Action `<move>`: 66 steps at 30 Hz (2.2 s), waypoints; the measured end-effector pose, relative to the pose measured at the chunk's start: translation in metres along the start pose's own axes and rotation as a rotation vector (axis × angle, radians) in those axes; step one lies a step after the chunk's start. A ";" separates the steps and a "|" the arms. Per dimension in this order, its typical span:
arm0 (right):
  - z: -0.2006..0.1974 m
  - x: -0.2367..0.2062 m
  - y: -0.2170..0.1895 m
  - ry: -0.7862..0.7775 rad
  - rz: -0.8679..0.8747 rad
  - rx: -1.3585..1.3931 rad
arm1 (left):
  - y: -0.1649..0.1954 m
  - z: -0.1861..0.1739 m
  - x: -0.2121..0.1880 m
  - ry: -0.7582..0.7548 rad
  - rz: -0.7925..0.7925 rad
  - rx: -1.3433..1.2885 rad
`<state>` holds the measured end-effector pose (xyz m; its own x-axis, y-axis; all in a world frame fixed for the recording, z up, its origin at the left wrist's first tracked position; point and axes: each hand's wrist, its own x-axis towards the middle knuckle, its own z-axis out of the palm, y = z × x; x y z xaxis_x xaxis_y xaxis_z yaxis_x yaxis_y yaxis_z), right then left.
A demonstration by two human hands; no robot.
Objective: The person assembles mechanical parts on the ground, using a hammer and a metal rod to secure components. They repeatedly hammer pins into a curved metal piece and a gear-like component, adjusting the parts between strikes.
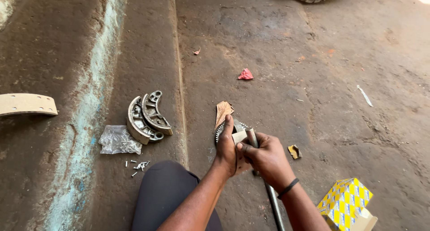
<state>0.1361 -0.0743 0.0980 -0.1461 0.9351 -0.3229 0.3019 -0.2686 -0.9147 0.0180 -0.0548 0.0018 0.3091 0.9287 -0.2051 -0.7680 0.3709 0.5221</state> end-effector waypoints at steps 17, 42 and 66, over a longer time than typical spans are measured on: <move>0.005 -0.002 0.001 0.169 0.073 0.218 | 0.013 0.022 -0.004 0.223 -0.120 -0.102; 0.007 -0.023 -0.019 0.208 -0.754 0.038 | 0.009 0.008 0.008 0.137 -0.133 -0.313; 0.009 -0.029 -0.025 0.331 -0.767 0.095 | -0.011 -0.007 0.030 0.083 -0.174 -0.308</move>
<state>0.1243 -0.0966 0.1276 0.0099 0.8820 0.4712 0.1488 0.4647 -0.8729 0.0317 -0.0309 -0.0155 0.4137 0.8438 -0.3418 -0.8446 0.4959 0.2018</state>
